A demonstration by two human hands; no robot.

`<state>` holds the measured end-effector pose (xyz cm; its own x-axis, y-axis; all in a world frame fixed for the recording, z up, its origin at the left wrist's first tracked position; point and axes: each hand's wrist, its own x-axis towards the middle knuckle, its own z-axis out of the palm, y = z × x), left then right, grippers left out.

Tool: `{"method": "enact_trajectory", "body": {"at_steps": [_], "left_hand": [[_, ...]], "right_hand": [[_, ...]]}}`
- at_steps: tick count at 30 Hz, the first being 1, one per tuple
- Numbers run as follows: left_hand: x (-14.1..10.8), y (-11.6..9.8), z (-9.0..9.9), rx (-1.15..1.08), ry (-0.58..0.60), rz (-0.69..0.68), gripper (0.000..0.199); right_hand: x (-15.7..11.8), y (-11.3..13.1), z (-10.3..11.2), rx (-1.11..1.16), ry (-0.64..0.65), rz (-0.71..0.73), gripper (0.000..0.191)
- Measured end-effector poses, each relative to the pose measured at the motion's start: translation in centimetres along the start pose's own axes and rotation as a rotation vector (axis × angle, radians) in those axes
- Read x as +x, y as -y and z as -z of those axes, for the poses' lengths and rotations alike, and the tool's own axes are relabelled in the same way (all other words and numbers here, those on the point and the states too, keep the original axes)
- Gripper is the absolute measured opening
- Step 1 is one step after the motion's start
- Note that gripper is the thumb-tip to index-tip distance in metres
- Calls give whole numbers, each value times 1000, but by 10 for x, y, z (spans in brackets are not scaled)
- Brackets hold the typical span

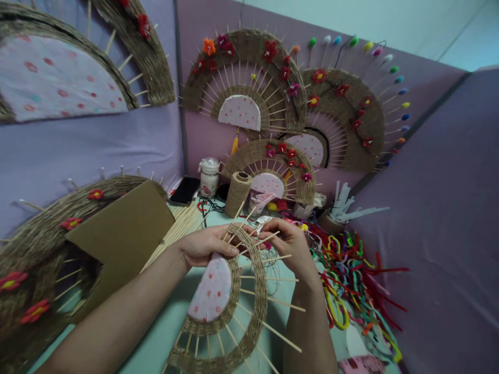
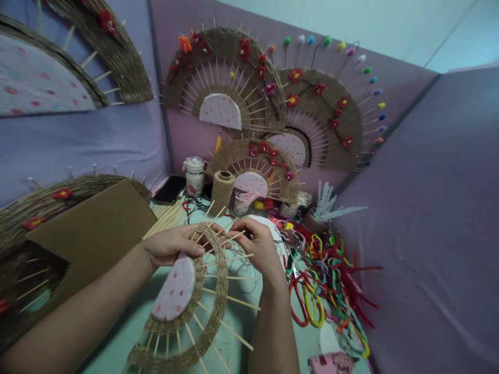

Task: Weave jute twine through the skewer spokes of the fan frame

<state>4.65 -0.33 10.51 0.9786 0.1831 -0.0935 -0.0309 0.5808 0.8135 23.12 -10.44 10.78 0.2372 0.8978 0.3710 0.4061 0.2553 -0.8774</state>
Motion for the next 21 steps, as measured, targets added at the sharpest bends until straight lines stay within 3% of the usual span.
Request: {"method": "enact_trajectory", "body": {"at_steps": [11,15,21], "left_hand": [[0,-1,7,16,15,41,47],[3,6,6,4,40,74,47],[5,14,6,-19,137,102,49]], "right_hand": [[-5,-5,28,-245,-120,148,7],[-2,0,22,-162,-232,237,6],[4,-7,7,-72,-182,152,7]]}}
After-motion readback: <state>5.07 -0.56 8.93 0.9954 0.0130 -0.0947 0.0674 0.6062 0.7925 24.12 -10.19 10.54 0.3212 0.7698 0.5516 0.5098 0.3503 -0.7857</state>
